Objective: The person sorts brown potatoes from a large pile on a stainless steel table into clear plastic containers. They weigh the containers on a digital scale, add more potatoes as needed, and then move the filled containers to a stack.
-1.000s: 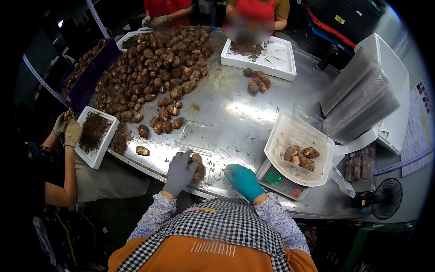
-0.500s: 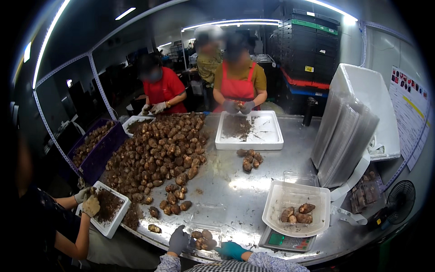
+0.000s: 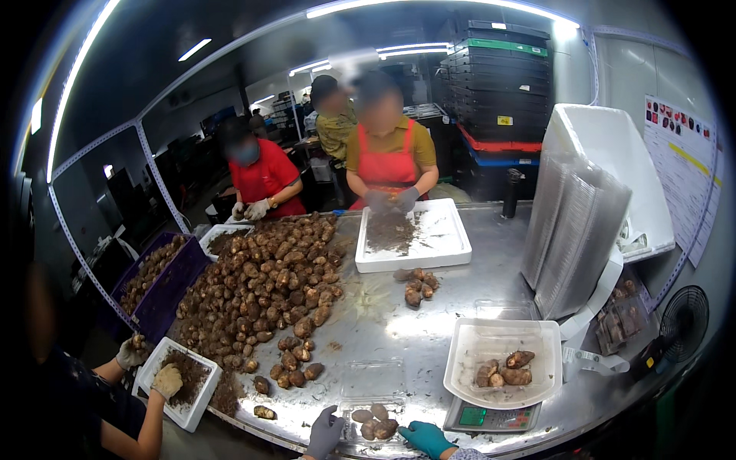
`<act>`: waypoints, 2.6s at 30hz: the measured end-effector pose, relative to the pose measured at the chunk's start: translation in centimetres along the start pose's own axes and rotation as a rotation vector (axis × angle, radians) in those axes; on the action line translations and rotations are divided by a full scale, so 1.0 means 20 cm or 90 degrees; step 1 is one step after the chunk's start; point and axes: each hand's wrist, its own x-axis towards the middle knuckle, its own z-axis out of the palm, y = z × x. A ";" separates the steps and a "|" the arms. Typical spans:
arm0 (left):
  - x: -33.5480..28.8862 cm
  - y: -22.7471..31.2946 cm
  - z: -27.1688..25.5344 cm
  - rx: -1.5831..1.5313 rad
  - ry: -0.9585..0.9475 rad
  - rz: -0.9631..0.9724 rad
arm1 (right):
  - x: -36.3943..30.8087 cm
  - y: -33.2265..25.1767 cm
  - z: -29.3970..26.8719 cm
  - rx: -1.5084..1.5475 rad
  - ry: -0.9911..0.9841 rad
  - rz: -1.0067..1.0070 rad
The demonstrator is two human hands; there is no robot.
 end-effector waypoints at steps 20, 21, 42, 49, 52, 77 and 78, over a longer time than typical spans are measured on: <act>0.02 -0.68 0.17 -0.114 0.195 0.185 | -0.03 -0.08 -0.06 0.049 -0.032 0.047; 0.04 -0.75 0.19 -0.194 0.166 0.101 | -0.03 -0.09 -0.06 0.048 -0.036 0.050; -0.05 -0.51 0.15 -0.004 0.287 0.276 | -0.02 -0.03 -0.04 -0.020 -0.010 -0.028; 0.02 -0.59 0.12 0.120 0.269 0.279 | -0.03 -0.04 -0.04 -0.010 -0.042 -0.007; 0.04 -0.61 0.14 0.109 0.264 0.263 | -0.02 -0.03 -0.05 -0.029 -0.035 -0.025; -0.03 -0.53 0.16 0.031 0.296 0.280 | -0.01 -0.01 -0.01 -0.013 -0.039 -0.008; -0.03 -0.53 0.16 0.018 0.291 0.273 | -0.01 -0.01 0.00 -0.003 -0.037 -0.006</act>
